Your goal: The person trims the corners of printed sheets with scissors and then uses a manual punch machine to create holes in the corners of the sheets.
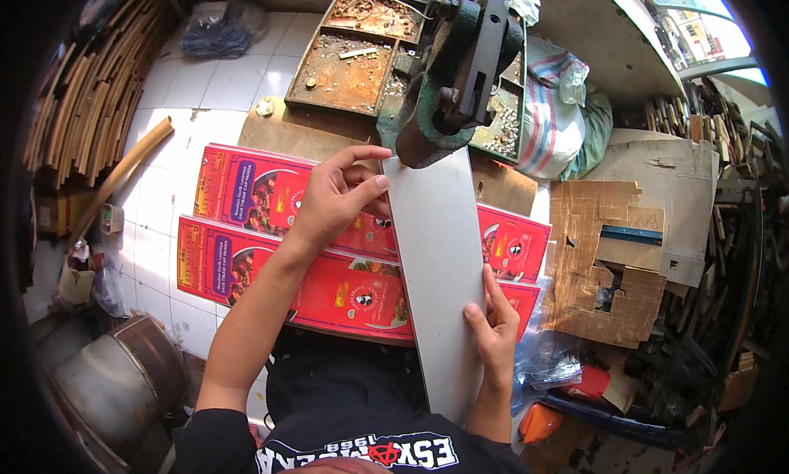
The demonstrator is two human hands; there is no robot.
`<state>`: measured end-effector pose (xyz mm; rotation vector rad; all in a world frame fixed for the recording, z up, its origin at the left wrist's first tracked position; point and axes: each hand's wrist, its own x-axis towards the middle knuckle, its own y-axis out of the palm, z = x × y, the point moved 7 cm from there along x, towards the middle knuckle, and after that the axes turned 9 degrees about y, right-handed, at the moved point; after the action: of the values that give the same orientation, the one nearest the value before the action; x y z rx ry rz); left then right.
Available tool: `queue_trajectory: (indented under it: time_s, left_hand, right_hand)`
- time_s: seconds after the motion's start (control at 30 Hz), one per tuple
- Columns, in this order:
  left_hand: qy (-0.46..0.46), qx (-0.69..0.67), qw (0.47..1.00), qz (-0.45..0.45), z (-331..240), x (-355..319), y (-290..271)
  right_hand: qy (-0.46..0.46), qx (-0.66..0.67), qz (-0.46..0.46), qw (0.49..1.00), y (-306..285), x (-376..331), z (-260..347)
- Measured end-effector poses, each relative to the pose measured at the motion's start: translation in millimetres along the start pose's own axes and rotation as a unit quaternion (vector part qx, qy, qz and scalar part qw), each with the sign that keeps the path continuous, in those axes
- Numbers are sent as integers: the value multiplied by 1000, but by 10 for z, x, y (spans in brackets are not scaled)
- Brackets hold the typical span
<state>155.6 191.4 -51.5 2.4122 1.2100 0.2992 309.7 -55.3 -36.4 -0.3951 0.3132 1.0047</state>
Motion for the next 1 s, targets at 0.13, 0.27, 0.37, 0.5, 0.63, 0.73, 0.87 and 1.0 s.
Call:
queue_trajectory:
  time_s: [0.13,0.27,0.37,0.5,0.63,0.73,0.87,1.0]
  left_hand:
    - [0,2,1000,-2,22,-9,-4]
    - [-2,8,1000,2,31,13,-8]
    - [-4,6,1000,9,53,19,-30]
    - [-8,-6,1000,7,50,-1,-15]
    - [-1,-13,1000,4,10,-5,0]
    - [-7,-4,1000,0,24,-30,7]
    - [-9,5,1000,0,46,-26,-23]
    - [-5,-4,1000,2,39,-32,-9]
  right_hand:
    - [-11,12,-8,1000,5,-3,-20]
    - [-4,26,-6,1000,29,9,23]
    - [-3,10,-1,1000,25,15,28]
    - [-1,8,-2,1000,6,6,7]
    - [-7,7,-5,1000,8,1,4]
    - [-6,7,-8,1000,-11,-21,-49]
    - [5,29,2,1000,23,0,-6]
    - [0,27,4,1000,12,-33,19]
